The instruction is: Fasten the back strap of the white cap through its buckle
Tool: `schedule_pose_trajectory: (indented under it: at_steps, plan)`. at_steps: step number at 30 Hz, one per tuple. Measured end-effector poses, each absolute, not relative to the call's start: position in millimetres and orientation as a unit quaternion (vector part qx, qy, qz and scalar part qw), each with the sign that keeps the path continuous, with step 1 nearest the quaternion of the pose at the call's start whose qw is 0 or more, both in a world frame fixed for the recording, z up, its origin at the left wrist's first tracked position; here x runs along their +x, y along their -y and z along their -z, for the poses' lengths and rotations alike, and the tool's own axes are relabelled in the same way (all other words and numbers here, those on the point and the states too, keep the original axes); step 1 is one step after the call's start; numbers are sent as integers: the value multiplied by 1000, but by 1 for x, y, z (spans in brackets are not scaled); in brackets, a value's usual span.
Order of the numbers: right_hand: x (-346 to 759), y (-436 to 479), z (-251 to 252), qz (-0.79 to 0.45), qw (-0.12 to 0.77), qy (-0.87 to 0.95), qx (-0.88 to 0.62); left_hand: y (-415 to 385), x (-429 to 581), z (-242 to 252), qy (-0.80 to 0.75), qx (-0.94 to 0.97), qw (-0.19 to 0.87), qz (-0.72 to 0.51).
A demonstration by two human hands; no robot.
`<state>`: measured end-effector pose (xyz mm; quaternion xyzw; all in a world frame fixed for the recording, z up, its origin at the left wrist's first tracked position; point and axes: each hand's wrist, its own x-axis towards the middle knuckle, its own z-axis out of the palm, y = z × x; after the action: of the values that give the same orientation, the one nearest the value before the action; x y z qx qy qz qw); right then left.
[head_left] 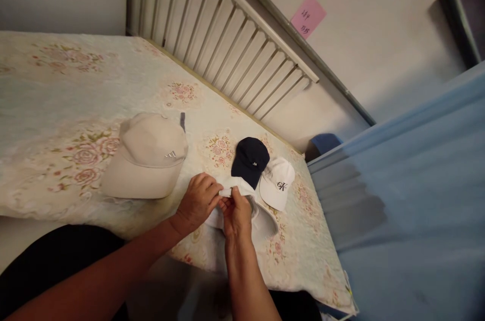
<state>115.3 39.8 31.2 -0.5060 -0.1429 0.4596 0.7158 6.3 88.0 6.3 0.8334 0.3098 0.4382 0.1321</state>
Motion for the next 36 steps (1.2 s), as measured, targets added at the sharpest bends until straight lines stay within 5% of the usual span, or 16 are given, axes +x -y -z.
schedule_pose_trajectory:
  at_steps: [21, 36]
  plan:
    - [105, -41, -29, -458, 716, 135, -510, -82, 8, -7, -315, 837, 141, -426]
    - [117, -35, -31, -446, 685, 154, -555, -93, 5, -1, -343, 717, 321, -515]
